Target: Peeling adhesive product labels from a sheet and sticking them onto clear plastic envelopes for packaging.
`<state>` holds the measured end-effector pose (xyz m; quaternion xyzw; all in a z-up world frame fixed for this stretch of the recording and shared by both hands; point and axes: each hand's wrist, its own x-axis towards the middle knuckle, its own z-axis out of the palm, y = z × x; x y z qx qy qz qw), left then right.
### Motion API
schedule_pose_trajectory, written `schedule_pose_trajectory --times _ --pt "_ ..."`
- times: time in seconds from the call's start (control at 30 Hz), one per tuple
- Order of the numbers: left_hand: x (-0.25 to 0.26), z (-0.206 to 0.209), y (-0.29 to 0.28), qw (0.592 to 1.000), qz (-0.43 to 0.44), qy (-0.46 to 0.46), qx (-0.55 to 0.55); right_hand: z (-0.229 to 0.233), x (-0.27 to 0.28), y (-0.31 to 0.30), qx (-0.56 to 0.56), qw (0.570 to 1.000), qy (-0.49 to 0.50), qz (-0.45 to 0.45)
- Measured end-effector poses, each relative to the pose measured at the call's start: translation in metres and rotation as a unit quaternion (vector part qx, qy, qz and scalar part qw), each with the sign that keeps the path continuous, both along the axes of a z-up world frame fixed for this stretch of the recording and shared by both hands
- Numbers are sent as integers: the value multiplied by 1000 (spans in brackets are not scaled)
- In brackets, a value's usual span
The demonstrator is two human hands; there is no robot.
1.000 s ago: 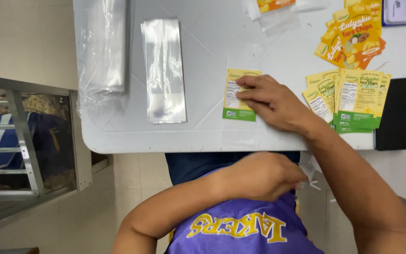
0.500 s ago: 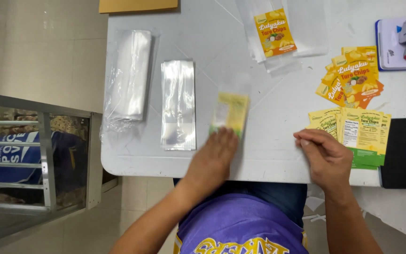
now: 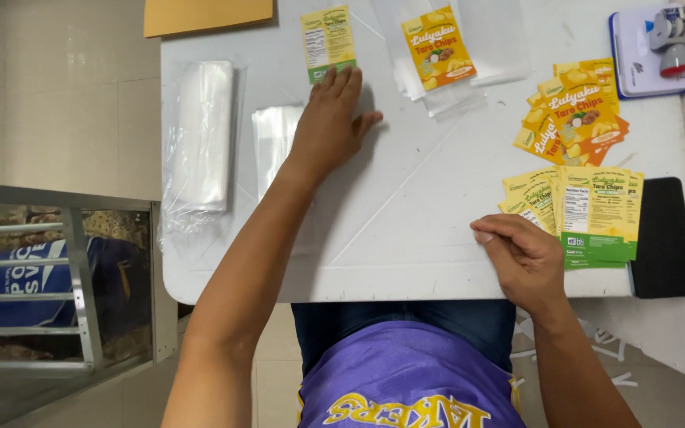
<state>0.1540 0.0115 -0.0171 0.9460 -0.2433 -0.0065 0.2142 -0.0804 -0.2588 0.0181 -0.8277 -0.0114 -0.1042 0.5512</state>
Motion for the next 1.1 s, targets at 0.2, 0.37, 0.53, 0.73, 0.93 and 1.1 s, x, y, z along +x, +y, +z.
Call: schedule_pose_trajectory --times 0.2,0.37,0.53,0.73,0.93,1.1 --pt "-116 34 59 993 -50 -74 -74 1 2 2 -1 998 -64 25" --pt "-191 71 101 999 -43 22 26 19 -3 -15 -99 987 -124 15" --pt "-215 51 117 993 -30 113 35 5 -23 -90 -320 936 -111 -98" --pt "-220 46 124 998 -42 -35 43 -31 -26 -122 -111 974 130 -152" --pt "-217 79 97 971 20 -221 -92 -100 -42 -183 -146 946 159 -243" --pt "-226 59 33 960 -121 -187 -167 -60 -38 -157 -170 934 170 -264"
